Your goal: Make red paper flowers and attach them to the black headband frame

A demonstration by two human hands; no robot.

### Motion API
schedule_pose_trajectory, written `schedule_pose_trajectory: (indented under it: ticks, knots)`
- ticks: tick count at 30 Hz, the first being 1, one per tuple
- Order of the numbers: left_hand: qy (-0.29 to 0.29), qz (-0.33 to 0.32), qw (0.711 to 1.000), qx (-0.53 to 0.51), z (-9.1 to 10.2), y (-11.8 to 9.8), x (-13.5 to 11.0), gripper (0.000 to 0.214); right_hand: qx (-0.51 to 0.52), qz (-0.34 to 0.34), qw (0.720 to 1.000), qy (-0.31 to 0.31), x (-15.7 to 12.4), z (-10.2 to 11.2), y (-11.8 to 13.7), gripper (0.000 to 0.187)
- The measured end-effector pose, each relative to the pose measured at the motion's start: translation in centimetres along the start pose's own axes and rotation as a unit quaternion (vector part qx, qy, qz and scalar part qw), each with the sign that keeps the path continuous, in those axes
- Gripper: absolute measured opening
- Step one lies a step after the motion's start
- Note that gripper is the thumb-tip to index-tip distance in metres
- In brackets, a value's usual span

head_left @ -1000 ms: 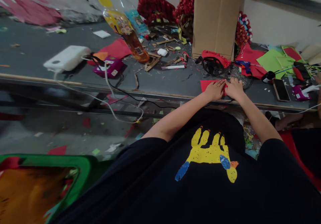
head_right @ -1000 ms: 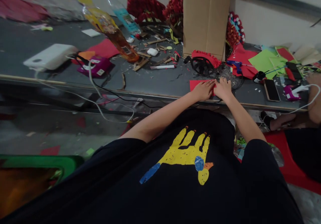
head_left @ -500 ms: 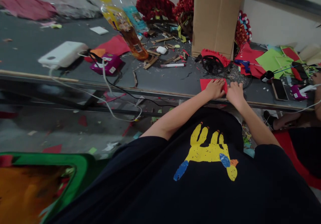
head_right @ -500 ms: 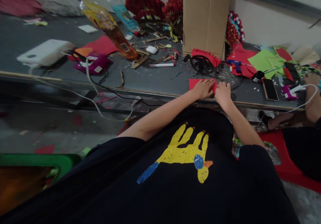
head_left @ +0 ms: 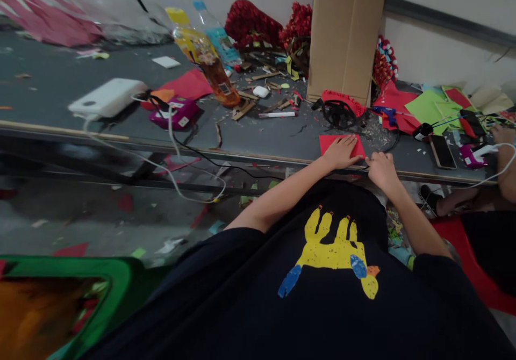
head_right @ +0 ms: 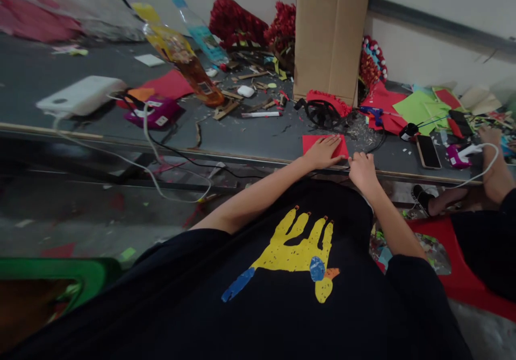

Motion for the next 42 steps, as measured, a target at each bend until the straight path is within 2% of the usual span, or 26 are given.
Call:
schedule_pose_trajectory:
  ticks: [2, 4, 7, 10, 12, 13, 15, 17, 18, 20, 22, 25, 28, 30, 32, 34, 35, 37, 39, 40, 42]
  knots:
    - [-0.018, -0.016, 1.0, 0.009, 0.2, -0.6, -1.2, 0.076, 0.04, -0.019, 0.999, -0.007, 0.0, -0.6, -0.8, 0.038]
    - [0.006, -0.044, 0.999, 0.022, -0.2, -1.4, -2.6, 0.079, 0.082, -0.031, 0.996, -0.027, 0.2, -0.9, -1.8, 0.038]
    - [0.038, -0.075, 0.996, 0.024, 0.0, -1.6, -4.6, 0.06, 0.128, -0.037, 0.988, -0.083, 0.7, -0.5, -3.2, 0.038]
    - [0.008, -0.058, 0.998, -0.029, 2.9, -0.1, -6.0, 0.051, 0.161, -0.051, 0.977, -0.129, 1.2, 0.1, -4.0, 0.038]
    - [-0.079, 0.01, 0.993, -0.093, 6.2, 2.5, -6.7, 0.046, 0.184, -0.052, 0.971, -0.14, 1.7, 0.2, -3.8, 0.038]
    - [-0.133, 0.049, 0.981, -0.133, 7.8, 4.0, -7.3, 0.041, 0.196, -0.047, 0.969, -0.14, 2.0, 0.1, -3.3, 0.037]
    - [-0.258, 0.127, 0.928, -0.237, 10.3, 7.2, -8.7, 0.029, 0.212, -0.036, 0.968, -0.131, 2.9, -0.2, -2.0, 0.037]
    - [-0.37, 0.184, 0.842, -0.346, 11.1, 10.0, -10.3, 0.031, 0.213, -0.033, 0.97, -0.114, 3.7, -0.8, -0.7, 0.038]
    - [-0.411, 0.205, 0.796, -0.395, 10.9, 11.2, -10.9, 0.034, 0.207, -0.035, 0.972, -0.105, 4.0, -1.1, -0.1, 0.039]
    - [-0.454, 0.242, 0.714, -0.475, 9.4, 12.8, -11.4, 0.04, 0.191, -0.033, 0.976, -0.096, 4.4, -1.6, 0.8, 0.041]
    - [-0.452, 0.277, 0.659, -0.533, 7.2, 13.6, -11.1, 0.043, 0.179, -0.011, 0.979, -0.097, 4.1, -2.1, 1.4, 0.043]
    - [-0.42, 0.312, 0.606, -0.599, 4.3, 13.7, -10.1, 0.044, 0.173, 0.045, 0.979, -0.099, 2.6, -2.8, 1.6, 0.044]
    - [-0.393, 0.315, 0.569, -0.65, 2.6, 12.8, -9.1, 0.042, 0.191, 0.075, 0.973, -0.104, 0.4, -2.9, 0.3, 0.041]
    - [-0.383, 0.31, 0.554, -0.671, 2.2, 12.0, -8.7, 0.042, 0.222, 0.06, 0.967, -0.113, -0.8, -2.2, -1.2, 0.038]
    - [-0.377, 0.304, 0.545, -0.685, 2.2, 11.0, -8.4, 0.041, 0.273, 0.016, 0.953, -0.129, -1.7, -1.0, -2.5, 0.038]
    - [-0.372, 0.297, 0.536, -0.697, 2.3, 10.0, -8.1, 0.041, 0.376, -0.036, 0.916, -0.139, -2.1, 0.0, -2.9, 0.037]
    - [-0.37, 0.294, 0.53, -0.704, 2.4, 9.4, -7.9, 0.042, 0.451, -0.055, 0.881, -0.132, -2.0, 0.1, -2.6, 0.038]
    - [-0.375, 0.286, 0.516, -0.715, 2.4, 8.4, -7.9, 0.043, 0.615, -0.078, 0.779, -0.094, -1.5, -0.3, -0.9, 0.048]
    - [-0.388, 0.273, 0.505, -0.721, 2.3, 7.6, -8.2, 0.046, 0.721, -0.108, 0.68, -0.079, -0.8, -0.8, 0.9, 0.055]
    - [-0.393, 0.266, 0.504, -0.721, 2.3, 7.3, -8.4, 0.047, 0.747, -0.133, 0.644, -0.098, -0.6, -0.9, 1.3, 0.053]
    - [-0.399, 0.252, 0.519, -0.713, 2.5, 7.1, -9.3, 0.048, 0.755, -0.186, 0.607, -0.163, -0.7, -0.6, 1.1, 0.045]
Point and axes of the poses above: each hand's wrist, its own x-axis towards the middle knuckle, its own z-axis out of the back of the hand, y = z × x, the point moved 8 cm from there along x, towards the middle knuckle, and after that the axes turned 3 degrees about -z, right-handed, at the moved point
